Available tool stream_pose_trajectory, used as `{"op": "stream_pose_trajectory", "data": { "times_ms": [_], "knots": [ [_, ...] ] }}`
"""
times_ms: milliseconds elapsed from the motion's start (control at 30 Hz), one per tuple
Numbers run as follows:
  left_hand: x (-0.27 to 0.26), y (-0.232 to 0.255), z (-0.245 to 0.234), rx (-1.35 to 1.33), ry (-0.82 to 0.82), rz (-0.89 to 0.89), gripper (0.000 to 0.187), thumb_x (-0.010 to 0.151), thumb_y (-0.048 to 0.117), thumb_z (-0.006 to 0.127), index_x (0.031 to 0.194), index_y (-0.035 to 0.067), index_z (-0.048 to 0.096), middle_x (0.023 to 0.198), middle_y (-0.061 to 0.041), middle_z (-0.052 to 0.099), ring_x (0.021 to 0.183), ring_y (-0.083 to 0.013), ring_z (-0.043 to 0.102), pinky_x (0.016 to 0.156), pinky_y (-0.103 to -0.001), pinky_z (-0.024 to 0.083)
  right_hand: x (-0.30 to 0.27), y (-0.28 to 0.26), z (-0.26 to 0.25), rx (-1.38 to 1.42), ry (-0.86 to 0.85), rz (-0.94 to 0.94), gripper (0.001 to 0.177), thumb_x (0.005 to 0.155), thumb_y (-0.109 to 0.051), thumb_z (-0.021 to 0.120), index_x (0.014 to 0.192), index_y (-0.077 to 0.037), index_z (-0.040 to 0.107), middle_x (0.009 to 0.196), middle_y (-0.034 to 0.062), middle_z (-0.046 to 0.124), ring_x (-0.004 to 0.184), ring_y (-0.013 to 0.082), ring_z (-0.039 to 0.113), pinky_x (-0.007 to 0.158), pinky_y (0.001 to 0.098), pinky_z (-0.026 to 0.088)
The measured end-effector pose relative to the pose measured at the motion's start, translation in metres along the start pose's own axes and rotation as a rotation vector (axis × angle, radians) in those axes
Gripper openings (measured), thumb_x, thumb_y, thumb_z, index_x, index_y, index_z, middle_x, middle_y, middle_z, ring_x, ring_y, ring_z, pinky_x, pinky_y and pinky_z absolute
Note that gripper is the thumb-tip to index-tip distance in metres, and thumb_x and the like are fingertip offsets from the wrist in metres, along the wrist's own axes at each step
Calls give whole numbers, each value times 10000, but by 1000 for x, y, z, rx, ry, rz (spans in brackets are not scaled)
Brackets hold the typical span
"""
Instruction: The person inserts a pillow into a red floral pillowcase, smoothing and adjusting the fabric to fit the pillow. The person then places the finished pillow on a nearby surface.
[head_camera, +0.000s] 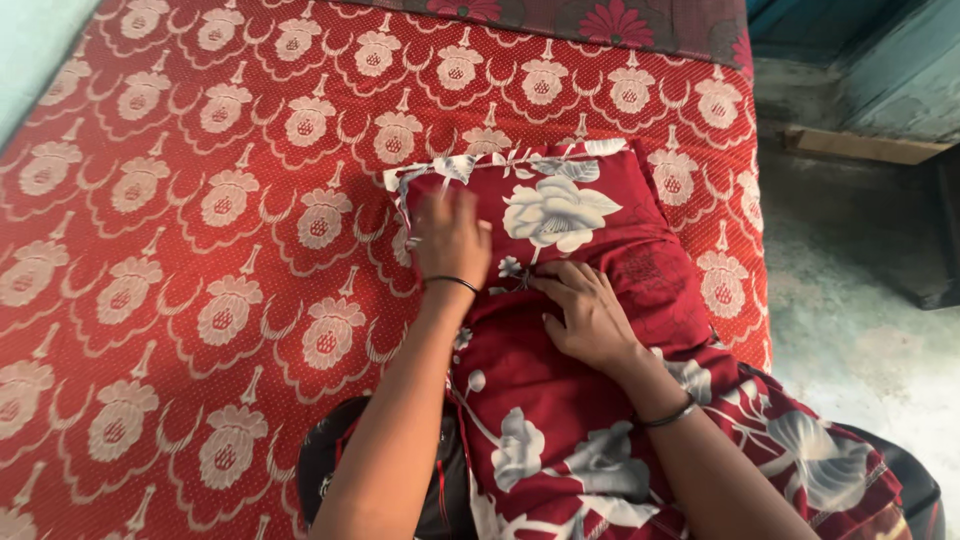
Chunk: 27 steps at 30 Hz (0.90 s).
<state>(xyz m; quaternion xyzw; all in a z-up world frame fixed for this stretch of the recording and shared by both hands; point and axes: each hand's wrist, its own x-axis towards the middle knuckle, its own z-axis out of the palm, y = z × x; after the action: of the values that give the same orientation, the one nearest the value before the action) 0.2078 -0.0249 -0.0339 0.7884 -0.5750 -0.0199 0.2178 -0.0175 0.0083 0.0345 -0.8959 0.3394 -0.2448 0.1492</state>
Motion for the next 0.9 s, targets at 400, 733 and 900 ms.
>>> {"op": "stream_pose_trajectory", "data": {
  "times_ms": [400,733,900],
  "knots": [
    [-4,-18,33,-222,-395,-66,597,1059,566,231,1584,329,388,1689,-48,289,1566,-360,220,1229,-511,306,0,-3,38,-118,23,135,40,864,-107,682,894,-91,661,834,112,699,825,317,678,736,446,537],
    [-21,7,14,127,-409,-140,699,998,664,252,1623,429,49,1736,38,-42,1588,-323,-39,1192,-702,138,-10,-9,7,-118,87,19,174,714,-124,729,887,-113,713,889,77,678,891,284,638,758,453,480],
    [-26,14,13,325,-308,-15,803,1007,780,232,1643,320,65,1709,-71,-6,1546,-416,-20,1219,-674,79,-9,3,4,-148,153,59,114,795,-110,695,908,-115,707,943,48,684,934,266,634,822,441,466]
  ]
}}
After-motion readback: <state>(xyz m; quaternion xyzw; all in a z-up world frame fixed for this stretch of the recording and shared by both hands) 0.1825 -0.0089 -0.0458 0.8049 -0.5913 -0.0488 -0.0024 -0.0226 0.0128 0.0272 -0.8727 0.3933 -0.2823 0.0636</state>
